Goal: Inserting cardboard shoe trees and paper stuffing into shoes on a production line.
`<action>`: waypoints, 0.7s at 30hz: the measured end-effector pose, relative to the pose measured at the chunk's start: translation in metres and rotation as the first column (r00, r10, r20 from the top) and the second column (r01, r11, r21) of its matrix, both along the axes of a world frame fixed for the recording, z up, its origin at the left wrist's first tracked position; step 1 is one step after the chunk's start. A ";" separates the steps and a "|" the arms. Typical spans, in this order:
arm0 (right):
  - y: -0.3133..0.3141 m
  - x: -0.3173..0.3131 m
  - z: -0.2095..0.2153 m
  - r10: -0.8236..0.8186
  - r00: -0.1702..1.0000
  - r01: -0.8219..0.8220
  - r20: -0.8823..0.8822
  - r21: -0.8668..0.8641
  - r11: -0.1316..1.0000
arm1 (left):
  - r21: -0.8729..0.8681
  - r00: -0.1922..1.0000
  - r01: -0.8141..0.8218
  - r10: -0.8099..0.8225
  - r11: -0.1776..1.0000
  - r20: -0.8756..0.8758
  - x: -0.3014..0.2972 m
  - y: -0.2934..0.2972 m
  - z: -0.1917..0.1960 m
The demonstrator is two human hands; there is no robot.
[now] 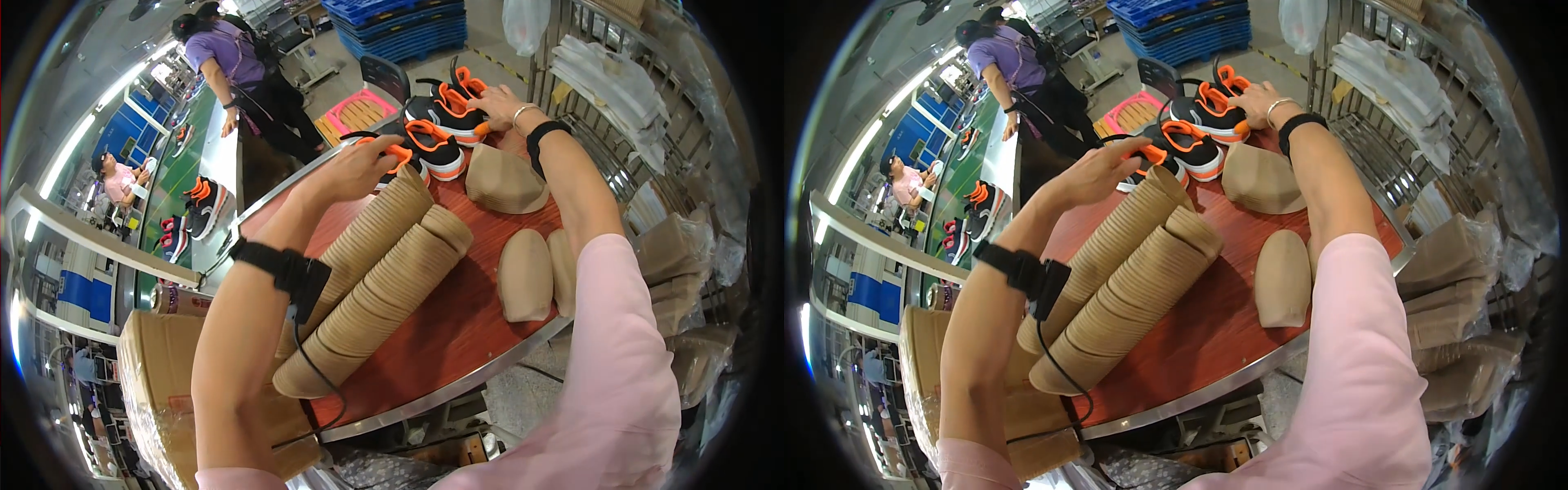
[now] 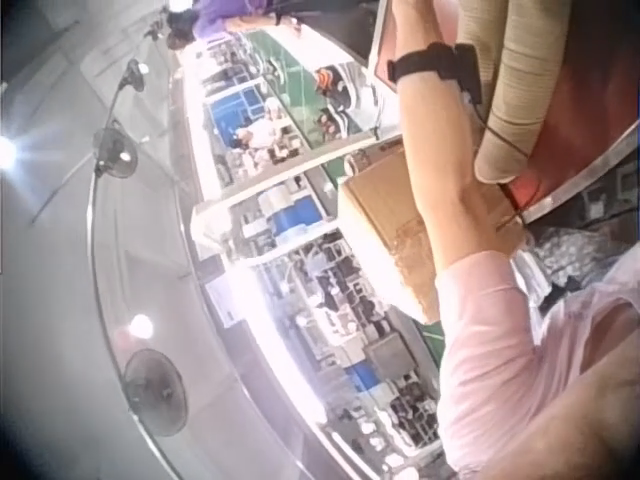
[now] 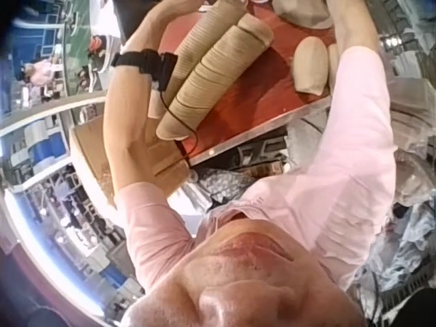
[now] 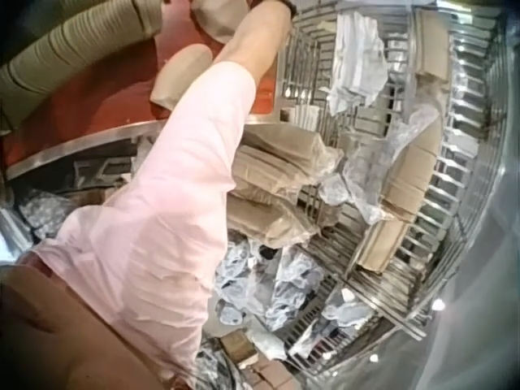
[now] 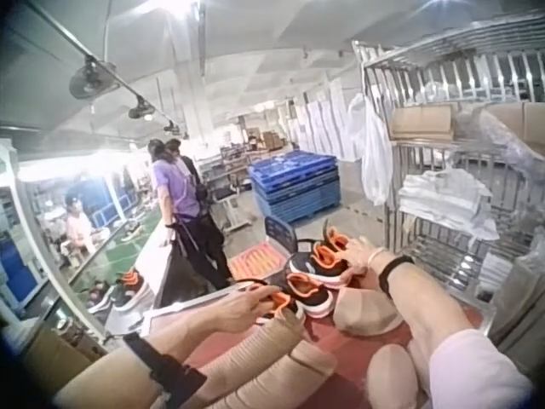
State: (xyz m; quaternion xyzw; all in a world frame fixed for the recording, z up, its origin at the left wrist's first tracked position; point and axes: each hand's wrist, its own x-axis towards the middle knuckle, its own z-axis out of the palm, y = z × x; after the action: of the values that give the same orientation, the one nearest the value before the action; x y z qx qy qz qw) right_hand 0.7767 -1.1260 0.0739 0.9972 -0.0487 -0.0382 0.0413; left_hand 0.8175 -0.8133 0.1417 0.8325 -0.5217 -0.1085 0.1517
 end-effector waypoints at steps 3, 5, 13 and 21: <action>-0.020 0.012 -0.020 0.069 0.997 -0.068 0.034 -0.045 0.997 | 0.143 0.996 0.085 -0.084 0.986 -0.014 0.017 -0.043 -0.012; -0.019 0.021 -0.015 0.120 0.992 -0.120 0.029 0.004 0.993 | 0.286 0.992 0.119 -0.124 0.951 -0.003 0.030 -0.059 -0.016; -0.035 0.013 -0.040 0.165 0.950 -0.168 0.265 -0.012 0.986 | 0.392 0.883 -0.061 0.233 0.918 -0.409 0.058 -0.101 -0.043; -0.025 0.007 -0.031 0.143 0.961 -0.147 0.236 0.001 0.989 | 0.045 0.811 -0.457 0.437 0.888 -0.389 0.075 -0.093 -0.049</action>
State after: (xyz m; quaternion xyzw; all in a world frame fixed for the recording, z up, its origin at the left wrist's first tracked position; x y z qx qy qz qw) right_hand 0.7834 -1.1513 0.0425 0.9959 0.0204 0.0829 0.0288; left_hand 0.8923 -0.9063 0.0923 0.8892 -0.2733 -0.2194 0.2941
